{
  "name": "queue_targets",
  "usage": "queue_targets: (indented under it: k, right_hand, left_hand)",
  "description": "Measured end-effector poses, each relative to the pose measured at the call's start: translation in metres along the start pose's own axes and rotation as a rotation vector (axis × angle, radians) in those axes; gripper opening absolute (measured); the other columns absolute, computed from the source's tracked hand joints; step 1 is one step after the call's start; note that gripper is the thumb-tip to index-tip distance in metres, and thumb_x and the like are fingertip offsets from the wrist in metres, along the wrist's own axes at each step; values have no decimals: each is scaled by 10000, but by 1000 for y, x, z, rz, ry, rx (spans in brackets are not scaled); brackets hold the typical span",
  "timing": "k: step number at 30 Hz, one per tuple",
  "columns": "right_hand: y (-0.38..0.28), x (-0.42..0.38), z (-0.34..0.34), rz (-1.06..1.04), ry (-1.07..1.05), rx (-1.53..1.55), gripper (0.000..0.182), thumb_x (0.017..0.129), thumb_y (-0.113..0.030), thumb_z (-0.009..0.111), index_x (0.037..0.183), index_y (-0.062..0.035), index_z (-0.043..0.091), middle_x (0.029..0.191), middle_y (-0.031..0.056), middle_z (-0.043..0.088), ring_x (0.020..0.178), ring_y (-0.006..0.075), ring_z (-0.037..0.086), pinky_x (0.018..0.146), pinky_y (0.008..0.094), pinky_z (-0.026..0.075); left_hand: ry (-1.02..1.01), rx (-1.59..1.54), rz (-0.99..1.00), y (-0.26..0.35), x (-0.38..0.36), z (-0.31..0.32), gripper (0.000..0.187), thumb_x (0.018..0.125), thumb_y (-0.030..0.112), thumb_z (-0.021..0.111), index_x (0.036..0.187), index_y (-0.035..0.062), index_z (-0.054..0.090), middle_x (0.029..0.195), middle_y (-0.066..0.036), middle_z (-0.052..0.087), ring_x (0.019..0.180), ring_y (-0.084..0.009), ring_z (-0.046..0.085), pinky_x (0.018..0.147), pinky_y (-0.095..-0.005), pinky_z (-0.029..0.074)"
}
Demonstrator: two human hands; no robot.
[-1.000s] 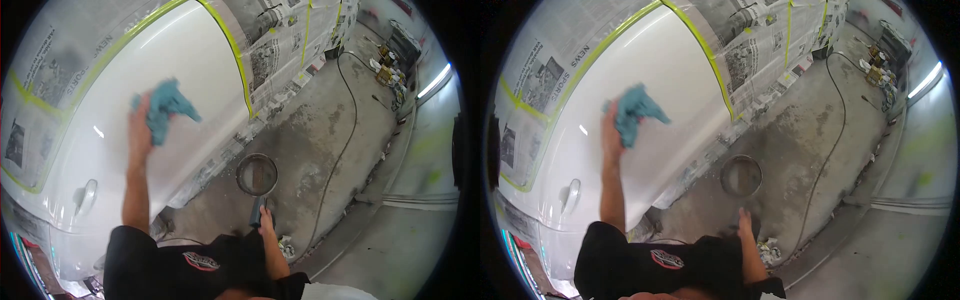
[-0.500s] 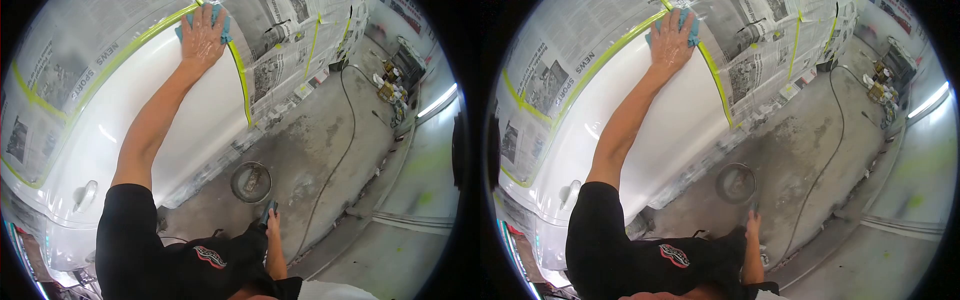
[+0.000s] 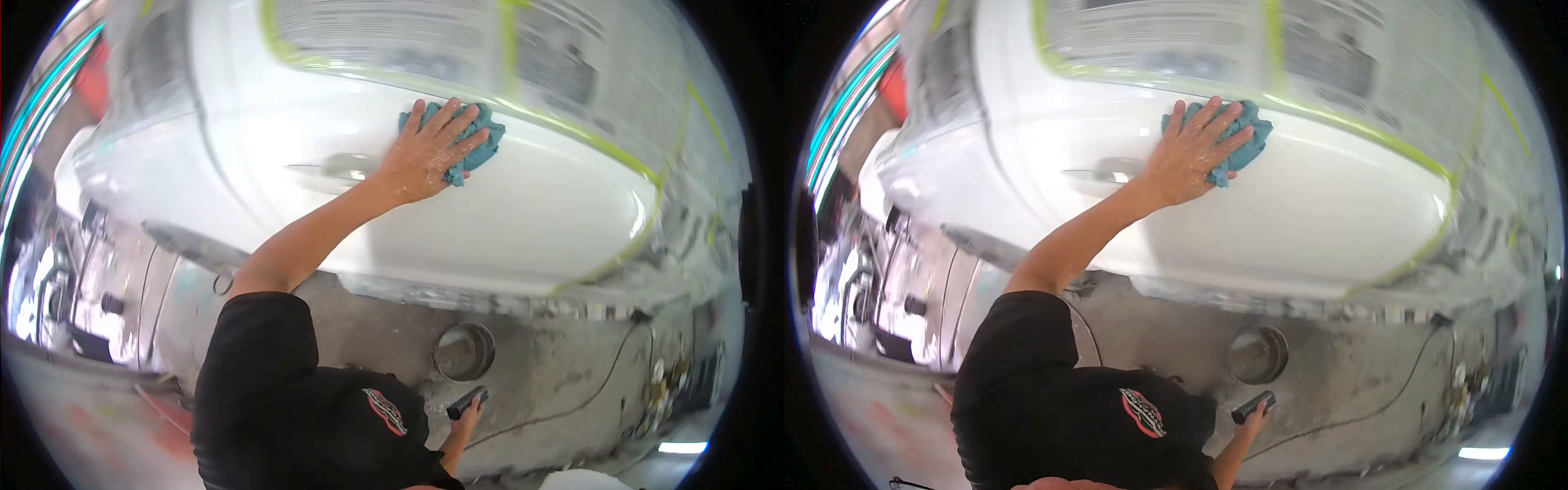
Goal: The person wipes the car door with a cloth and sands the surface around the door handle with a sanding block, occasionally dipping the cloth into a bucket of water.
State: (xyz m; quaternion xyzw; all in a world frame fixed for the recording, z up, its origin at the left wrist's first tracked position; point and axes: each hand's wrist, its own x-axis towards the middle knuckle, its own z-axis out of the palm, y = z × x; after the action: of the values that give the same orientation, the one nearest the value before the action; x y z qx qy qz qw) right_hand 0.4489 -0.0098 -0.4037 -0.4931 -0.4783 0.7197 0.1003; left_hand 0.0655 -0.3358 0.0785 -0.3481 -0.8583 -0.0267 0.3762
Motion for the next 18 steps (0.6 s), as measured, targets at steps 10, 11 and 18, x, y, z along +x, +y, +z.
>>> queue_targets:
  k: [10,11,18]
  right_hand:
    - [41,-59,46,-61,-47,-167,563,963,-369,655,1322,23,471,1151,141,596,987,263,622,835,420,519]
    - [39,-69,47,-55,-37,-150,567,961,-370,656,1326,21,466,1146,141,597,987,264,622,835,421,519]
    - [39,-93,37,-2,21,-143,545,959,-369,657,1305,9,469,1111,137,608,970,270,626,817,418,526]
  left_hand:
    - [220,193,-467,-189,-160,-112,723,895,308,692,1533,151,389,1635,-172,228,1484,-471,193,1112,-733,160]
    - [258,203,-484,-202,-174,-115,716,902,292,682,1537,144,385,1636,-178,226,1483,-477,193,1115,-729,156]
    - [586,123,-529,-204,-252,-69,666,901,311,658,1497,108,440,1595,-291,234,1444,-555,202,1112,-725,153]
